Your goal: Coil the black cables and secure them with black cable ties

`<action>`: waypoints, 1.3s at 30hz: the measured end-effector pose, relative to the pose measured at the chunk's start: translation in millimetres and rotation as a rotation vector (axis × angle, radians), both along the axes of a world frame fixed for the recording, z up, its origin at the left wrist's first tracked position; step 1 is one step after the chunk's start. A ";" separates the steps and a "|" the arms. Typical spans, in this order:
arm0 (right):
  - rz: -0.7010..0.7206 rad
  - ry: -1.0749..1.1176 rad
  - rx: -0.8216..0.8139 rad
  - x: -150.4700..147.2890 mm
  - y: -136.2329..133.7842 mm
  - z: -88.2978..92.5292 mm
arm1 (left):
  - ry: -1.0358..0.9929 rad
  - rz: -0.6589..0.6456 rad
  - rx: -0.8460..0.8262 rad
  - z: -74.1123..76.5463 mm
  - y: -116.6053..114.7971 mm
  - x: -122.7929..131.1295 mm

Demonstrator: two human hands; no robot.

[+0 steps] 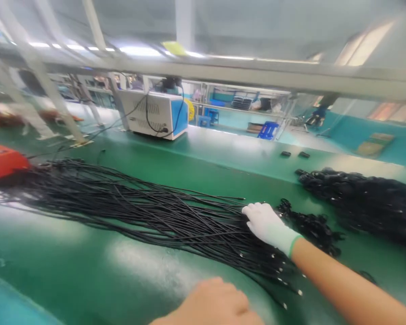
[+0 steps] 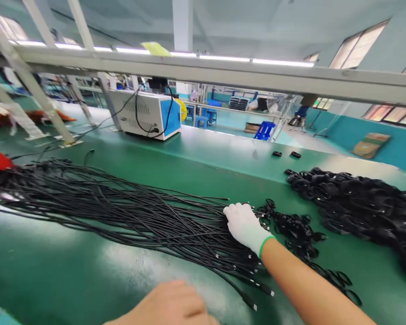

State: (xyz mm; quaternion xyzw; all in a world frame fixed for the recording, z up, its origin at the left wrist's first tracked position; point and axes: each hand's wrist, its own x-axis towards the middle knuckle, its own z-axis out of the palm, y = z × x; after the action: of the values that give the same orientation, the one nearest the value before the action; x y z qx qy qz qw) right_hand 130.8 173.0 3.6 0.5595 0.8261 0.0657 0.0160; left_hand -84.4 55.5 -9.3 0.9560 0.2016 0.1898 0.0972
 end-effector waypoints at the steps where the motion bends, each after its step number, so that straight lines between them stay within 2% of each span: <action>1: 0.017 -0.011 0.012 1.1 -0.5 1.4 | 0.046 0.052 0.017 6.4 -2.4 -6.3; 4: 0.043 -0.011 0.057 6.1 -7.4 2.5 | 0.127 0.306 -0.087 26.4 -12.9 -20.7; 6: 0.037 0.003 0.063 9.1 -13.4 1.0 | 0.140 0.522 -0.125 32.1 -12.1 -23.4; 8: 0.018 0.022 0.052 10.4 -19.0 0.8 | 0.136 0.692 -0.089 29.1 -0.5 -21.4; 11: -0.050 0.077 0.087 9.1 -30.5 6.6 | 0.150 0.810 -0.057 15.3 26.6 -15.8; 15: -0.057 0.149 0.088 3.2 -60.7 12.1 | 0.179 0.767 -0.086 2.3 45.7 -19.5; 20: -0.083 0.175 -0.058 -7.2 -87.3 -0.7 | 0.177 0.625 -0.143 10.8 47.8 -42.9; 22: -0.120 0.211 -0.060 -9.6 -85.0 -2.1 | 0.173 0.616 -0.136 16.5 55.7 -42.6; 25: -0.180 0.276 -0.032 -6.9 -74.4 4.2 | 0.168 0.587 -0.098 20.9 77.2 -22.5; 29: -0.257 0.264 -0.033 6.8 -64.0 14.6 | 0.231 0.449 -0.081 18.3 104.3 18.3; 32: -0.204 0.206 -0.084 14.8 -59.4 15.1 | 0.276 0.403 -0.076 13.0 114.7 33.7; 35: -0.143 0.152 -0.118 17.5 -53.2 11.0 | 0.274 0.420 -0.072 6.8 121.5 33.5; 39: -0.264 0.080 -0.090 19.5 -49.0 6.5 | 0.244 0.533 -0.070 -1.2 131.2 34.4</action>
State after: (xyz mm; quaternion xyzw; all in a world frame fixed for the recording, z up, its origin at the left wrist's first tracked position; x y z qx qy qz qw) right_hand 150.3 124.0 10.2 0.6643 0.7473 0.0035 0.0167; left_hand -50.0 186.7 -10.5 0.8811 0.4622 0.0853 0.0520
